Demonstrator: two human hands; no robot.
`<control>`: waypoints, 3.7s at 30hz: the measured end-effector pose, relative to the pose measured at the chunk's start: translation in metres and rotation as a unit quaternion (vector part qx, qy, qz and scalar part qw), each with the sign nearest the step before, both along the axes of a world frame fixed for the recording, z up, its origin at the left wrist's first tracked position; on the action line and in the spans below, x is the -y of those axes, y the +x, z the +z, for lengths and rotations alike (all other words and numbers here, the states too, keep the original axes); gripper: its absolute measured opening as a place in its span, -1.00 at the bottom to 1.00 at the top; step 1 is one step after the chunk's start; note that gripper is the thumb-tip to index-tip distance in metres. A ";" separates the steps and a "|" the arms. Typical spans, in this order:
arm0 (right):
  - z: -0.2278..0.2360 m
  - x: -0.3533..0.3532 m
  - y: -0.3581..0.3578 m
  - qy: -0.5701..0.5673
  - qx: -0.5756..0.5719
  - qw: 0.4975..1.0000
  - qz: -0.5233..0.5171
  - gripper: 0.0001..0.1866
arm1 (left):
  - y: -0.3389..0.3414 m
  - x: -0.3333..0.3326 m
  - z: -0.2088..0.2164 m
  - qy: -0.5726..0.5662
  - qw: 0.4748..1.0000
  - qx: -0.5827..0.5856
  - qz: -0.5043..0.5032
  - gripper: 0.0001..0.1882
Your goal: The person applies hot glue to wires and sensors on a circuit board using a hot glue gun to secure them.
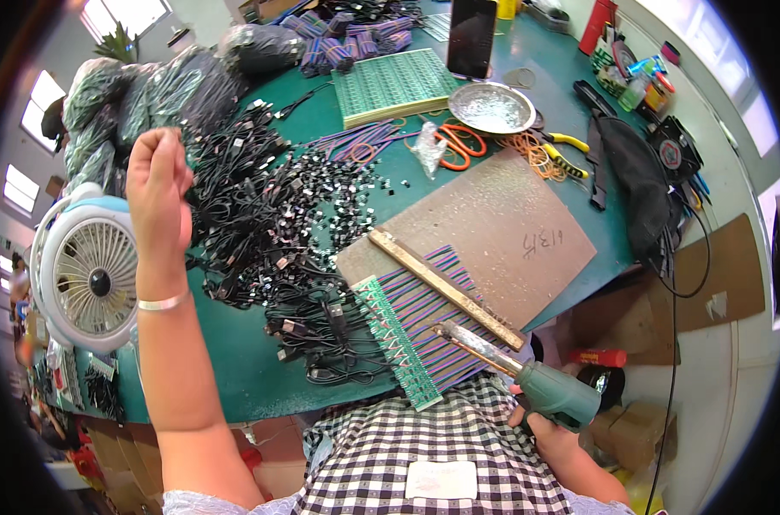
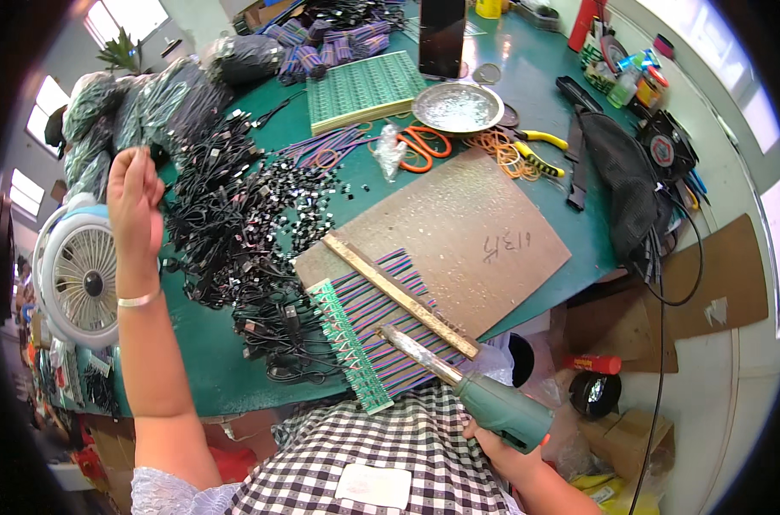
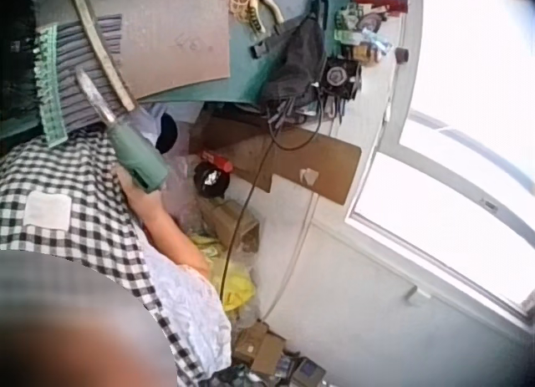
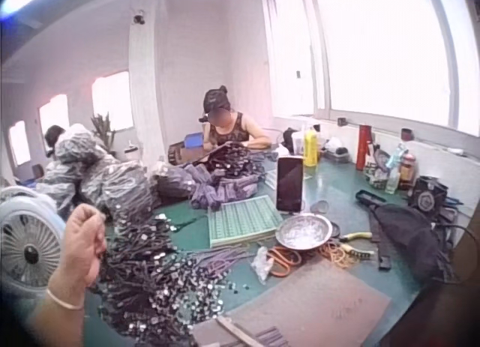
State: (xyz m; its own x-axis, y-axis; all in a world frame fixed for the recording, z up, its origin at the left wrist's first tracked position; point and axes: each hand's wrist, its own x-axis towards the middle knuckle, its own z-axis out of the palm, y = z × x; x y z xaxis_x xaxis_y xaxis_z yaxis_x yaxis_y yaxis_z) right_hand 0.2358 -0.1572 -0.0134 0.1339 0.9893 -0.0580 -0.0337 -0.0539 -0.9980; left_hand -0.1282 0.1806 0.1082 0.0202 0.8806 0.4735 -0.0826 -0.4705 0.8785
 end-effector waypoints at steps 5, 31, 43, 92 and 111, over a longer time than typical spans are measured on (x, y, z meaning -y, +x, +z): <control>0.008 0.000 0.000 -0.014 -0.007 1.000 -0.002 -0.53 | 0.077 0.112 -0.008 0.057 0.912 -0.407 0.007 -0.89; 0.029 0.009 0.001 -0.082 -0.112 0.990 0.004 -0.73 | 0.099 0.188 -0.090 0.196 0.861 -0.455 -0.117 -0.75; 0.013 0.019 0.006 -0.081 0.051 0.993 0.062 -0.64 | 0.101 0.189 -0.093 0.214 0.838 -0.484 -0.132 -0.75; 0.001 0.032 0.021 0.010 0.204 0.971 0.127 -0.46 | 0.102 0.187 -0.088 0.230 0.808 -0.515 -0.170 -0.79; 0.000 0.027 0.017 -0.030 0.113 0.993 0.017 -0.64 | 0.106 0.175 -0.081 0.175 0.797 -0.532 -0.224 -0.76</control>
State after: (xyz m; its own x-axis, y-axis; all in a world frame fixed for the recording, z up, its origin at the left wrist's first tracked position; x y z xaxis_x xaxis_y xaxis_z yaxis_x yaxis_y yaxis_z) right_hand 0.2524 -0.1844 -0.0133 0.1160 0.9892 -0.0901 0.1934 -0.1114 -0.9748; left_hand -0.0221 0.0056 0.0270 0.8505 0.4891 0.1933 0.3929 -0.8353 0.3846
